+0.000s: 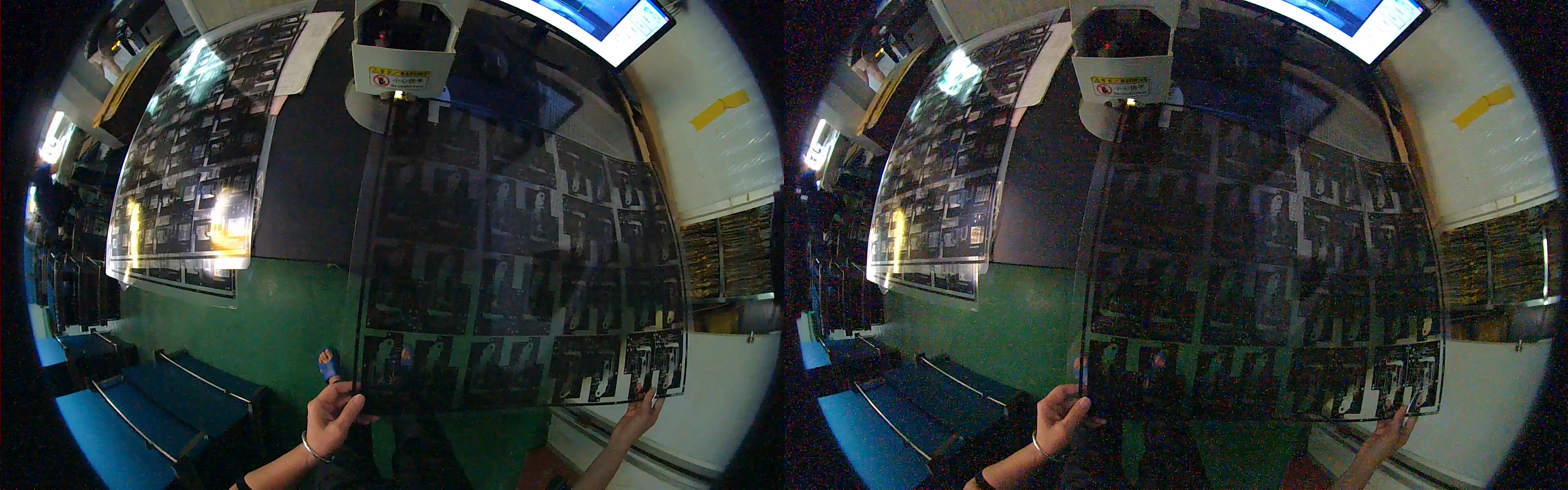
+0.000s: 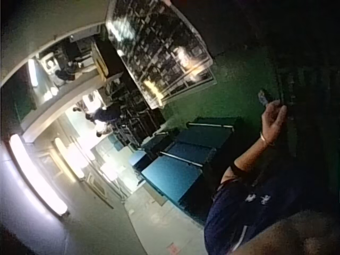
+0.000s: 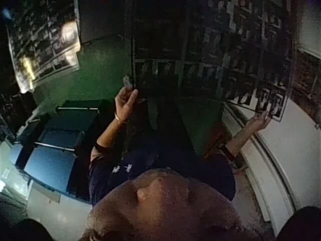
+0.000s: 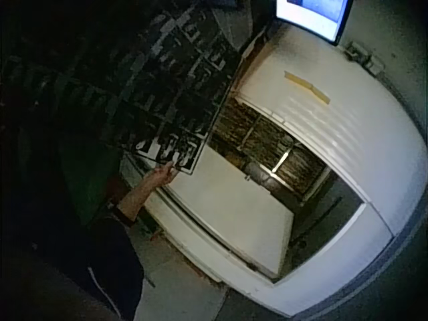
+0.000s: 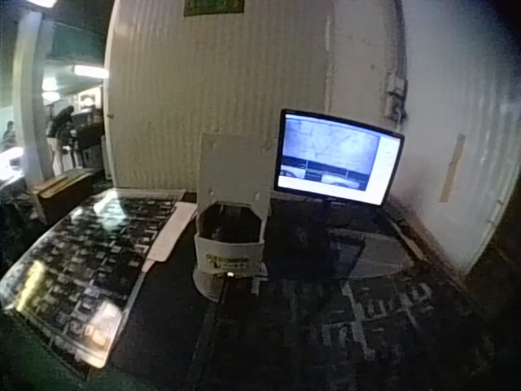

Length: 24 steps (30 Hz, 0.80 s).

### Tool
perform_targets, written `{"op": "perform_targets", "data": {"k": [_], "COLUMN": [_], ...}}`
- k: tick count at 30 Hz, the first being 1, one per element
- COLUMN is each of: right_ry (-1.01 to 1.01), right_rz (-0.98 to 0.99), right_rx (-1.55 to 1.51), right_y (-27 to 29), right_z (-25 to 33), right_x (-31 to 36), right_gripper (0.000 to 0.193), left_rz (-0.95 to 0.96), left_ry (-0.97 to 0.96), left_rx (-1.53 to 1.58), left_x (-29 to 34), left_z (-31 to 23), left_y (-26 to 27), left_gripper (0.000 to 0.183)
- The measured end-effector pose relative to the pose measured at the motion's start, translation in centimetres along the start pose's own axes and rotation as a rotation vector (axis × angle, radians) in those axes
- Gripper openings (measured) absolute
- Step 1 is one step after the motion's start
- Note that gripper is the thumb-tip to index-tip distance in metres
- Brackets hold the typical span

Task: The recorder picks up, aligns, and inspects large transparent negative or stencil sheets on an inspection table.

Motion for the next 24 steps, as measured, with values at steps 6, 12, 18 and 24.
{"op": "perform_targets", "data": {"k": [6, 12, 18, 24], "right_ry": [-0.011, 0.038, 0.012, 0.004], "right_rz": [-0.002, -0.067, 0.038, 0.011], "right_rx": [-0.023, -0.097, -0.064, -0.058], "right_y": [0.1, -0.4, 0.8, 0.0], "right_z": [-0.1, -0.5, -0.8, 0.0], "right_x": [-0.1, -0.3, -0.7, -0.3], "right_gripper": [0.039, 0.059, 0.032, 0.037], "left_rz": [0.002, 0.011, 0.021, 0.011], "left_ry": [-0.027, -0.036, -0.034, -0.018], "left_rx": [-0.013, 0.023, 0.019, 0.017], "left_x": [0.0, 0.1, 0.1, 0.1], "left_z": [0.0, -0.4, -0.1, 0.1], "left_y": [-0.2, -0.6, -0.4, -0.1], "left_gripper": [0.023, 0.023, 0.024, 0.022]}}
Point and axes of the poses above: each hand's wrist, its own x-axis away from the middle knuckle, its own y-axis out of the back of the hand, z = x × y, the point moved 1 cm from there along -x, towards the middle knuckle, and after that the axes turned 14 degrees about y, right-handed, at the moved point
